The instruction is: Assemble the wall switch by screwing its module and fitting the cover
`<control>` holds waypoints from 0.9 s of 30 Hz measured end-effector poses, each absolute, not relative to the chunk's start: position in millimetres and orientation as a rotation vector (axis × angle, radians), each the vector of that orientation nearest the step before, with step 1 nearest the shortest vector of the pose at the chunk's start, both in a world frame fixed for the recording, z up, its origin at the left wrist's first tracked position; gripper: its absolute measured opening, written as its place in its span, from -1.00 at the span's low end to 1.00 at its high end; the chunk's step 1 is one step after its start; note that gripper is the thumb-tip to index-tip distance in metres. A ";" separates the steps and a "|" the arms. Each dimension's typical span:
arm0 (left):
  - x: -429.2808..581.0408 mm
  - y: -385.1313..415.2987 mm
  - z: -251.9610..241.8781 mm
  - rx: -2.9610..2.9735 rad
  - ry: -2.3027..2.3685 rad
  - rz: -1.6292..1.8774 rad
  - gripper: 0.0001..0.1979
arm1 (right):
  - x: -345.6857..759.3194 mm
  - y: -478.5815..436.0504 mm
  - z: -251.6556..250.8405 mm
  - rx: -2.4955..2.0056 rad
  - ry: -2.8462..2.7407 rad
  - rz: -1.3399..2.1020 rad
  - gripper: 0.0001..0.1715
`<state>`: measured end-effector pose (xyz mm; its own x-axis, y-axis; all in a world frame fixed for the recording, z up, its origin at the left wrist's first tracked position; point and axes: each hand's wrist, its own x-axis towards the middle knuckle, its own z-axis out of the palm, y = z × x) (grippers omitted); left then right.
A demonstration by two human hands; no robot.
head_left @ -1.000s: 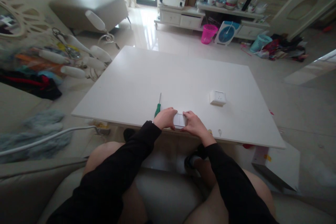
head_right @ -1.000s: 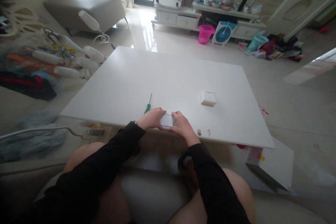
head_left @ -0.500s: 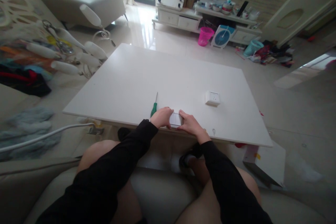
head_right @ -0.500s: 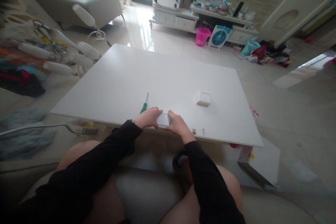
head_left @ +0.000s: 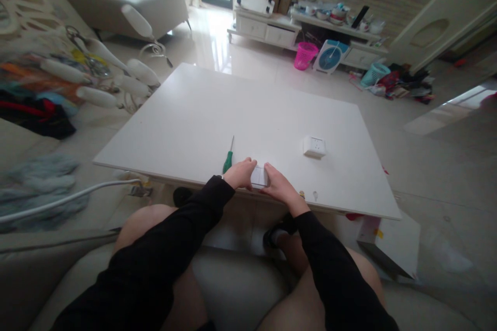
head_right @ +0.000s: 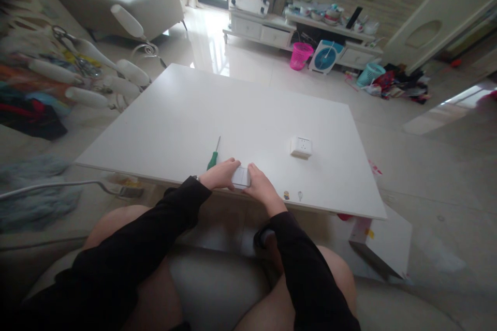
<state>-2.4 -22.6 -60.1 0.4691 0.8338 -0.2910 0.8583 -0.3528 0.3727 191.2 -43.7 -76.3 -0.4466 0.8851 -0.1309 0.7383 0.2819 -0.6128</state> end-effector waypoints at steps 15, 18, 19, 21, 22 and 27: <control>-2.4 -23.0 -65.8 1.762 1.490 0.087 -0.62 | 187.6 -53.9 -64.5 -1.894 -2.166 0.951 -0.21; 4.7 -25.0 -73.8 1.671 1.507 0.326 -0.62 | 180.8 -52.5 -74.0 -1.835 -1.968 0.921 -0.04; 7.1 -25.9 -74.6 1.641 1.487 0.430 -0.61 | 180.4 -50.8 -76.1 -1.820 -1.875 0.912 -0.04; 11.3 -28.1 -72.3 1.591 1.404 0.647 -0.61 | 181.5 -46.3 -77.9 -1.779 -1.667 0.910 -0.07; 13.0 -29.6 -69.2 1.572 1.347 0.746 -0.64 | 182.7 -43.8 -77.4 -1.744 -1.559 0.932 -0.09; 17.4 -37.6 -45.5 1.507 1.126 1.040 -0.67 | 185.2 -37.3 -63.8 -1.522 -1.179 1.093 -0.10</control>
<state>17.4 -37.6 -45.5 0.2130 0.9732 0.0866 0.1632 -0.1228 0.9789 185.2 -37.3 -63.8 0.1568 0.9807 -0.1169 0.1906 -0.1462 -0.9707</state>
